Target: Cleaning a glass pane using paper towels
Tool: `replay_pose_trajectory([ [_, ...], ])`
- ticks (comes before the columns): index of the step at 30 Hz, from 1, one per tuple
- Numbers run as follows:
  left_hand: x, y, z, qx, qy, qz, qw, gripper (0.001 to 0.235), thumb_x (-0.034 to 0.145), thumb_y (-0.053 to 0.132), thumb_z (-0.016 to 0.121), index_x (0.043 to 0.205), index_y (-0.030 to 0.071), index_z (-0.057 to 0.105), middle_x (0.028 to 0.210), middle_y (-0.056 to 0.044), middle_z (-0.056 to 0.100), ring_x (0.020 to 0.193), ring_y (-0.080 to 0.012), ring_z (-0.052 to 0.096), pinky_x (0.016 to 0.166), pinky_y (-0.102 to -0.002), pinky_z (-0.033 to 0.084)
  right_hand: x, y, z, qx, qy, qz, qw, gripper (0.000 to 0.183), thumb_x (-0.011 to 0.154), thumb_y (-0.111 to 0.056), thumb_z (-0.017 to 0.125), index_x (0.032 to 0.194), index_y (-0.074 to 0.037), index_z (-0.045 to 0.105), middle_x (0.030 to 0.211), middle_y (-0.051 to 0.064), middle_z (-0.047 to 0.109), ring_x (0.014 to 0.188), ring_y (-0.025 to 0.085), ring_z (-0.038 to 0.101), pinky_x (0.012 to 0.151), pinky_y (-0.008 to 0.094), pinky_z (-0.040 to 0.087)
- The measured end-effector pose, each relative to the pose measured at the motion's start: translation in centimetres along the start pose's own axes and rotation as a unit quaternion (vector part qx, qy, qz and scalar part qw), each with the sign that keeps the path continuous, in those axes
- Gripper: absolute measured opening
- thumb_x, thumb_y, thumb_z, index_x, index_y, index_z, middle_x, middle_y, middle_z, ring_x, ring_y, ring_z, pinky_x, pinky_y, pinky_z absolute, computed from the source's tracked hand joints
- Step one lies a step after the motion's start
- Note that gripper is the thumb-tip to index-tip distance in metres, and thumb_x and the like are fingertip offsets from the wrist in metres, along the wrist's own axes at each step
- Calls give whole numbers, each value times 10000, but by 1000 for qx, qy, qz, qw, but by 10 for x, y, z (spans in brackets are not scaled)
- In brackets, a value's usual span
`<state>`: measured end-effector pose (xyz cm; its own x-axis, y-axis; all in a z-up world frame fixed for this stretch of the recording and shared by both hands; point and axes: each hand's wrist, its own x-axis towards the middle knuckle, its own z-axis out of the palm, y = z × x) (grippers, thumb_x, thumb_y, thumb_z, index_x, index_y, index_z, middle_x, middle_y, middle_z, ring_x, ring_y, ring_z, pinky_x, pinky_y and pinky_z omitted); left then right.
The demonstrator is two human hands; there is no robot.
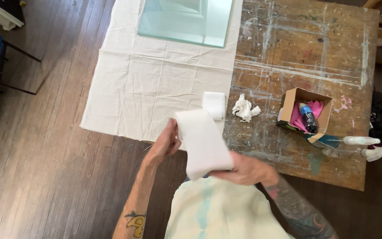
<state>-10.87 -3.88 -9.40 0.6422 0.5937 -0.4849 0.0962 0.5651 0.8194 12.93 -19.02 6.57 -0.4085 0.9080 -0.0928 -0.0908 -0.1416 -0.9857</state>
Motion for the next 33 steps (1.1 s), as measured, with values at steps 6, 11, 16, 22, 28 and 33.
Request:
replay_pose_trajectory([
  [6, -74, 91, 73, 100, -235, -46, 966, 642, 1030, 616, 163, 1215, 131, 540, 513, 74, 478, 261, -46, 342, 263, -176, 192, 36, 44, -88, -196, 294, 1, 935, 351, 940, -270, 732, 1248, -105, 707, 1154, 82, 772, 1103, 167, 715, 900, 364, 576],
  [11, -87, 117, 74, 63, -246, 1, 967, 978, 850, 649, 300, 1540, -43, 344, 875, -163, 723, 291, -62, 374, 262, -214, 288, 39, 92, -93, -41, 132, -45, 989, 381, 979, -168, 642, 1329, -21, 662, 1278, 205, 696, 1132, 253, 658, 984, 466, 546],
  [16, -82, 150, 72, 12, -265, 132, 955, 1182, 846, 884, 229, 1570, -50, 222, 1085, -228, 724, 296, -70, 410, 238, -217, 309, 17, 139, -74, 47, 102, -5, 994, 473, 981, -260, 622, 1382, -8, 607, 1362, 216, 617, 1222, 292, 570, 1038, 482, 479],
  [22, -73, 183, 73, -12, -274, 197, 941, 1172, 852, 873, 193, 1521, -87, 261, 991, -235, 693, 251, -90, 432, 219, -190, 338, -7, 186, -67, 166, 83, 51, 981, 631, 985, -399, 592, 1460, 11, 525, 1488, 232, 499, 1355, 351, 440, 1119, 507, 378],
  [28, -53, 207, 67, -34, -245, 228, 942, 1078, 886, 813, 150, 1554, -30, 227, 1020, -172, 646, 231, -69, 374, 207, -175, 329, 4, 174, -60, 280, 39, 112, 953, 800, 988, -537, 560, 1539, 31, 443, 1615, 250, 381, 1489, 411, 310, 1199, 533, 278],
  [33, -36, 189, 59, 11, -161, 141, 977, 993, 913, 811, 162, 1562, 72, 300, 1053, -73, 626, 292, -27, 331, 240, -154, 264, 12, 55, -28, 84, -62, -93, 990, 503, 919, 22, 682, 1411, -38, 600, 1371, 200, 653, 1264, 303, 592, 1030, 562, 505],
])
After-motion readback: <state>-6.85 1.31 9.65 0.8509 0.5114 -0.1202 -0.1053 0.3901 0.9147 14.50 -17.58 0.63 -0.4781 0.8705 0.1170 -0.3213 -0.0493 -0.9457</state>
